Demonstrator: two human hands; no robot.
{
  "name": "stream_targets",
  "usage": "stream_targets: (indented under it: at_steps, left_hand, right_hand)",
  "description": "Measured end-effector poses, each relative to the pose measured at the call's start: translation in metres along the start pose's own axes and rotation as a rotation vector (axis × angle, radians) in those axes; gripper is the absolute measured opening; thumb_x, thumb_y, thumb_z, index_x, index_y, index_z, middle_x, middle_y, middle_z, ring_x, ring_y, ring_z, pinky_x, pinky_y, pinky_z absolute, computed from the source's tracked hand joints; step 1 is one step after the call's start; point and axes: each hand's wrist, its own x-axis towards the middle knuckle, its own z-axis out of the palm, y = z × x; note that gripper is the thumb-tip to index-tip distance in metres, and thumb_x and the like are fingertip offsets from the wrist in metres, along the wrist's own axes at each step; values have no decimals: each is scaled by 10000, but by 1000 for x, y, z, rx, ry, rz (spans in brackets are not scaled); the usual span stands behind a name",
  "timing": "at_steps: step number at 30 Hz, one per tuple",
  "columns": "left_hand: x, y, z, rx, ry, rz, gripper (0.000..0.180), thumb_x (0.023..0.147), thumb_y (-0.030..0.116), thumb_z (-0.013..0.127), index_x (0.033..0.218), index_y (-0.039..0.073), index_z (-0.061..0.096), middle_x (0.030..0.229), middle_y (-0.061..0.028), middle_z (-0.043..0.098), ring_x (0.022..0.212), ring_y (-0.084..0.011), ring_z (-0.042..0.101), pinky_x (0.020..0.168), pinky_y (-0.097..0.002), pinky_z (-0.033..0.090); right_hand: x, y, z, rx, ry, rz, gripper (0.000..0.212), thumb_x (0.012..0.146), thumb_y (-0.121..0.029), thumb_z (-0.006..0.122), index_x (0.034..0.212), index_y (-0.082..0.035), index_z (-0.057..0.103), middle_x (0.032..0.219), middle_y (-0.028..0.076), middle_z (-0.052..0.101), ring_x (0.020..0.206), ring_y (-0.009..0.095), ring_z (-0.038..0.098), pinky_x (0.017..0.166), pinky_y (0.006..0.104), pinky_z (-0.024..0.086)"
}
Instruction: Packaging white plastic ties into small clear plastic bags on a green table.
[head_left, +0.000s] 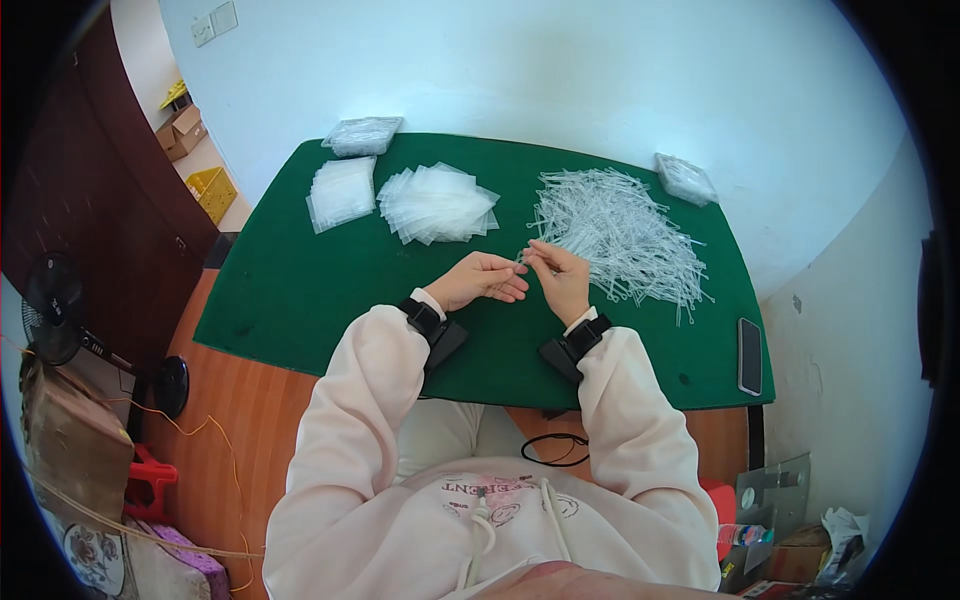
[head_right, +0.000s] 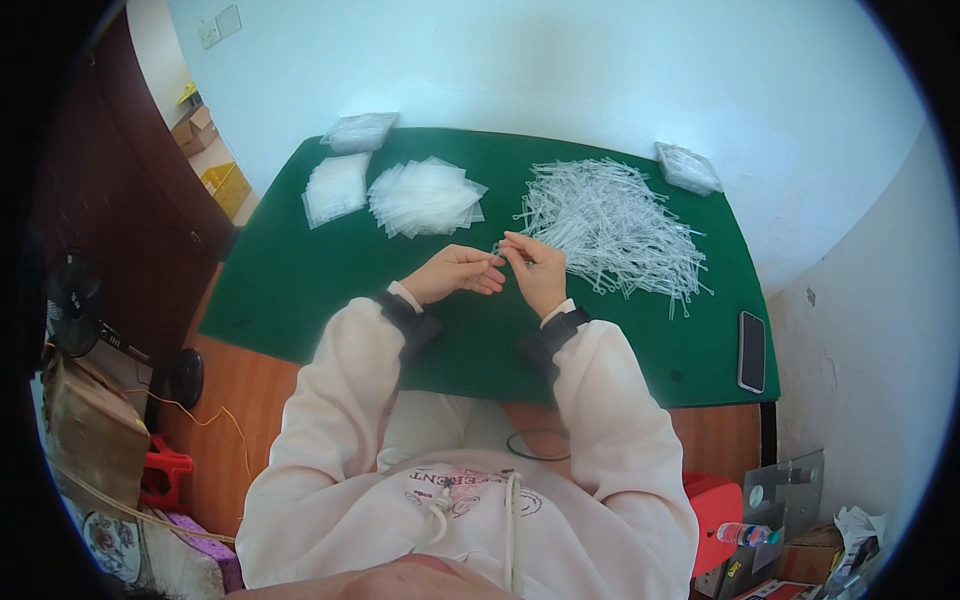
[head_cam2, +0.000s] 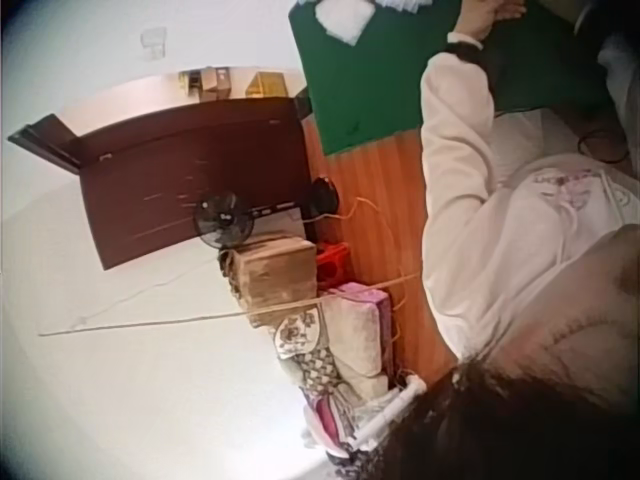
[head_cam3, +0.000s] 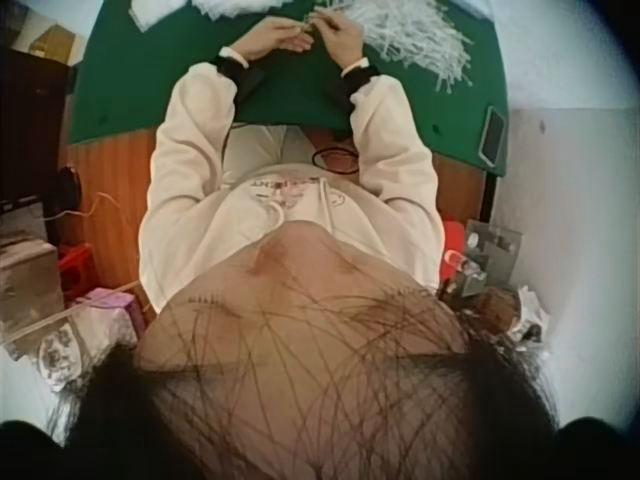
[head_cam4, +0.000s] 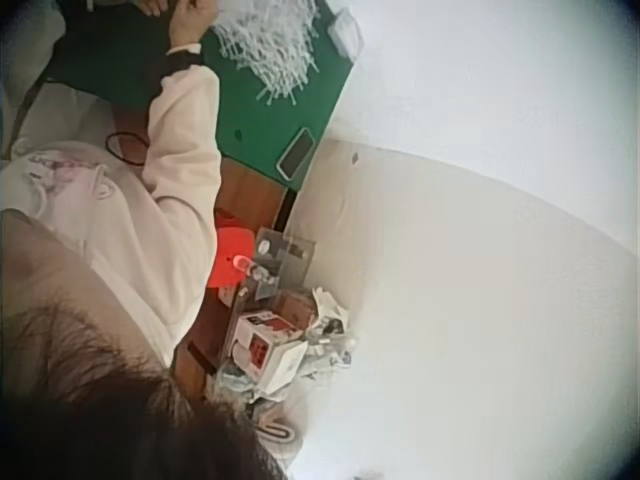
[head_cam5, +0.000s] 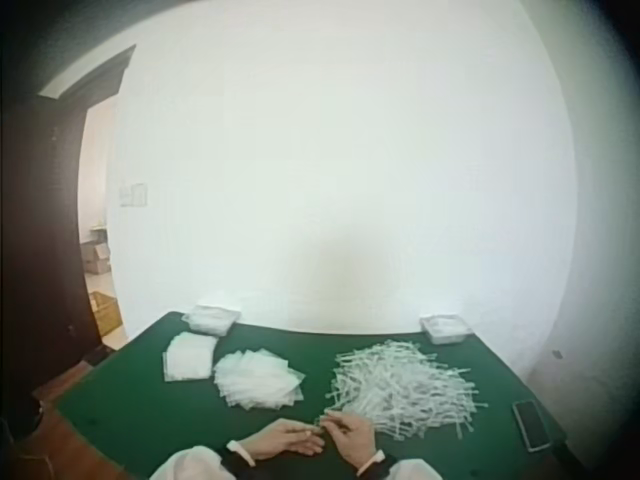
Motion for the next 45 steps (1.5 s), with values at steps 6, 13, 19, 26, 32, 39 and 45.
stream_targets:
  at_steps: [6,13,19,26,32,39,45]
  left_hand:
    - [0,0,2,24,-10,5,297,923,185,469,1136,-15,522,975,-124,622,867,-186,621,780,-290,501]
    - [3,-5,-11,17,127,117,242,925,172,456,1079,8,546,850,-43,588,727,-111,577,702,-235,486]
    - [12,-11,-21,-62,435,321,218,925,184,444,1024,27,557,756,20,505,603,-47,449,554,-187,396]
    - [8,-9,-22,-62,552,253,228,933,189,407,960,19,556,699,33,462,540,-20,325,472,-169,249]
    - [8,-6,-20,-90,471,236,217,915,168,411,960,12,556,692,28,455,535,-22,325,462,-168,250]
    - [7,-7,-21,-81,424,207,210,907,155,418,969,7,553,700,17,458,541,-28,327,463,-170,252]
    - [8,-8,-18,-27,369,175,218,924,185,418,980,25,556,712,21,468,564,-35,356,489,-175,282]
  right_hand:
    - [0,3,-1,-24,-49,-19,218,769,-7,625,987,12,632,838,122,662,751,155,645,665,241,507]
    - [16,-1,-18,-125,-53,-84,154,758,-28,633,909,-11,656,801,97,656,769,153,635,653,253,495]
    - [22,25,-77,-825,-13,18,211,740,-90,620,948,-63,648,872,101,646,788,244,606,683,325,471]
    - [19,24,-57,-994,-10,-112,184,693,-59,586,862,-76,658,899,92,634,857,292,548,745,367,441]
    - [20,46,-55,-938,-66,-410,163,681,-28,579,818,-62,659,911,69,628,844,289,535,750,377,441]
    - [21,32,-53,-865,-282,-136,107,706,-56,592,779,-83,667,880,62,626,856,270,551,753,357,448]
    - [19,24,-46,-688,-216,-187,91,719,-45,616,800,-43,657,848,88,627,830,285,565,731,344,451]
